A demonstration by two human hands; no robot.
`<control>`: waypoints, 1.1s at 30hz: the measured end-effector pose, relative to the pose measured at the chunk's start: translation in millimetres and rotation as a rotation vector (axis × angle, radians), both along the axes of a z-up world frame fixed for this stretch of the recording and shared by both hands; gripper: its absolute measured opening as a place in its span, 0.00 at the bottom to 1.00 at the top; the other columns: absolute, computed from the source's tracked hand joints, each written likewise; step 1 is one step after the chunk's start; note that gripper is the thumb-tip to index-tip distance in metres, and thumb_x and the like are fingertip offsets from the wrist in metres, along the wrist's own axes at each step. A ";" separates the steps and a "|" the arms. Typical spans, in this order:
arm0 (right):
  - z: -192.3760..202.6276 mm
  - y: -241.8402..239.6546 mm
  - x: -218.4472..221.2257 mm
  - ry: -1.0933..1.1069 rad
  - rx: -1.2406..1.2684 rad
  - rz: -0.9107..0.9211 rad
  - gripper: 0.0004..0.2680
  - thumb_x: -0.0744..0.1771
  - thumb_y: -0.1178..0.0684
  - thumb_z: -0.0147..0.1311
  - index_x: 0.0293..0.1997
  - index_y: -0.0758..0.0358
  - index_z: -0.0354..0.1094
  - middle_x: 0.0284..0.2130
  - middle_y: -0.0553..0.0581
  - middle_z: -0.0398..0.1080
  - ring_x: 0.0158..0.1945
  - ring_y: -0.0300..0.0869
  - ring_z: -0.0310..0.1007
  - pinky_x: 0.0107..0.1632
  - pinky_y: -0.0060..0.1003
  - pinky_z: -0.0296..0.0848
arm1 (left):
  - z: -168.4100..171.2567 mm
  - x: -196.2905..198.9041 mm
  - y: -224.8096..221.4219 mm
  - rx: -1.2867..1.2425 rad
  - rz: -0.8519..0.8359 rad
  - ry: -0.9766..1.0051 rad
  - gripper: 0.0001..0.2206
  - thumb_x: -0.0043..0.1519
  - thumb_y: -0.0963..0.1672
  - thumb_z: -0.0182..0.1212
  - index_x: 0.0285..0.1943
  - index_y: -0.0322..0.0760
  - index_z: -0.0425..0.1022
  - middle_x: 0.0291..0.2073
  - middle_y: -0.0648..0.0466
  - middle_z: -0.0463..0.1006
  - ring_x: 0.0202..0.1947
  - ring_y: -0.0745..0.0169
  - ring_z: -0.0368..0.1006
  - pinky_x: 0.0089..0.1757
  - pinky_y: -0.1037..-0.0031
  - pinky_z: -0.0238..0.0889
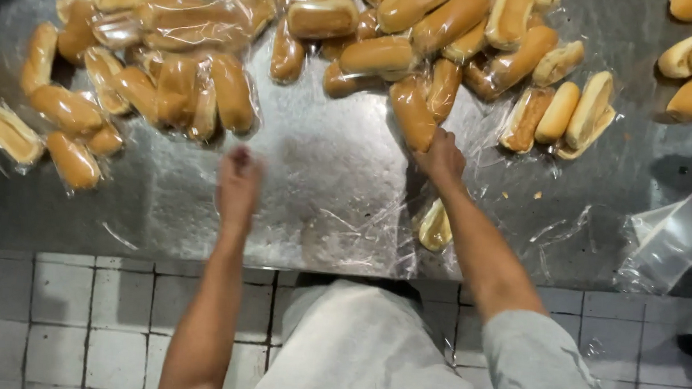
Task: Wrapping individual hot dog buns in plastic wrap on a metal table.
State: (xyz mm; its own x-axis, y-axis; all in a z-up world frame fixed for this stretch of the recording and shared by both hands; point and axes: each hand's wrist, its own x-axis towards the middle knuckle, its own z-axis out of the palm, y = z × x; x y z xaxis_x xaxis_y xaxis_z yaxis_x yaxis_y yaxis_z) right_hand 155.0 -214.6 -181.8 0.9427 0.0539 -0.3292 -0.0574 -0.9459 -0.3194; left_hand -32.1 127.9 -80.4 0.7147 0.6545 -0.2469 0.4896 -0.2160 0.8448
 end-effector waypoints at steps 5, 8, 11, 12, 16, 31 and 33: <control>161.6 28.4 -46.5 -0.242 -0.068 0.530 0.12 0.63 0.56 0.57 0.50 0.59 0.65 0.53 0.59 0.62 0.38 0.60 0.77 0.37 0.57 0.77 | 8.3 35.2 -80.2 0.629 -0.712 -0.261 0.29 0.52 0.49 0.75 0.62 0.37 0.73 0.63 0.42 0.68 0.68 0.37 0.58 0.65 0.47 0.50; 213.8 28.2 -81.1 -0.475 -0.020 0.827 0.11 0.65 0.60 0.51 0.52 0.54 0.67 0.59 0.58 0.62 0.37 0.58 0.77 0.30 0.51 0.76 | 0.1 62.7 -108.0 0.443 -0.917 -0.052 0.46 0.44 0.54 0.80 0.72 0.41 0.63 0.66 0.37 0.68 0.68 0.30 0.59 0.65 0.41 0.51; 247.7 8.6 -89.6 -0.408 0.331 0.666 0.21 0.63 0.52 0.60 0.61 0.56 0.57 0.64 0.63 0.58 0.50 0.64 0.69 0.43 0.58 0.70 | -1.0 62.2 -112.6 -0.207 -0.880 -0.095 0.39 0.44 0.48 0.82 0.66 0.41 0.68 0.53 0.41 0.79 0.55 0.41 0.72 0.57 0.51 0.63; 257.6 0.5 -91.4 -0.202 0.591 0.402 0.35 0.60 0.44 0.71 0.71 0.59 0.47 0.67 0.69 0.53 0.64 0.70 0.60 0.58 0.68 0.66 | 4.4 55.1 -112.1 -0.556 -0.792 -0.234 0.28 0.45 0.42 0.83 0.56 0.36 0.78 0.46 0.45 0.83 0.48 0.54 0.77 0.51 0.58 0.69; 201.2 -13.7 -99.5 -0.142 0.895 0.467 0.36 0.58 0.48 0.74 0.70 0.71 0.53 0.62 0.74 0.59 0.69 0.67 0.56 0.70 0.58 0.53 | -12.0 25.7 -119.5 -0.693 -0.864 -0.238 0.26 0.45 0.39 0.83 0.53 0.36 0.79 0.44 0.51 0.82 0.45 0.60 0.75 0.48 0.63 0.70; 245.1 -26.9 -119.6 -0.137 1.091 0.480 0.03 0.65 0.59 0.65 0.40 0.61 0.79 0.28 0.55 0.73 0.24 0.36 0.62 0.27 0.30 0.62 | 81.4 21.1 -125.2 -0.504 -0.829 -0.747 0.07 0.55 0.35 0.74 0.39 0.30 0.82 0.38 0.45 0.81 0.48 0.49 0.79 0.59 0.54 0.65; 240.2 -34.1 -121.6 -0.134 1.087 0.529 0.04 0.64 0.56 0.67 0.39 0.61 0.79 0.30 0.57 0.75 0.23 0.36 0.62 0.25 0.30 0.60 | 61.8 17.1 -132.2 -0.025 -0.716 -0.843 0.07 0.54 0.37 0.76 0.38 0.39 0.85 0.36 0.55 0.83 0.42 0.57 0.81 0.55 0.64 0.73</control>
State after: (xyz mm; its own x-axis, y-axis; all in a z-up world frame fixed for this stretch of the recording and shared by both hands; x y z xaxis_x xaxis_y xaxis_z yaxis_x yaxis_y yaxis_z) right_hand 33.4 -248.6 58.4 0.7437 0.6294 0.2255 0.3491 -0.0779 -0.9338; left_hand -15.0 -4.3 -18.6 0.8716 0.0238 0.4896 -0.4760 -0.1978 0.8569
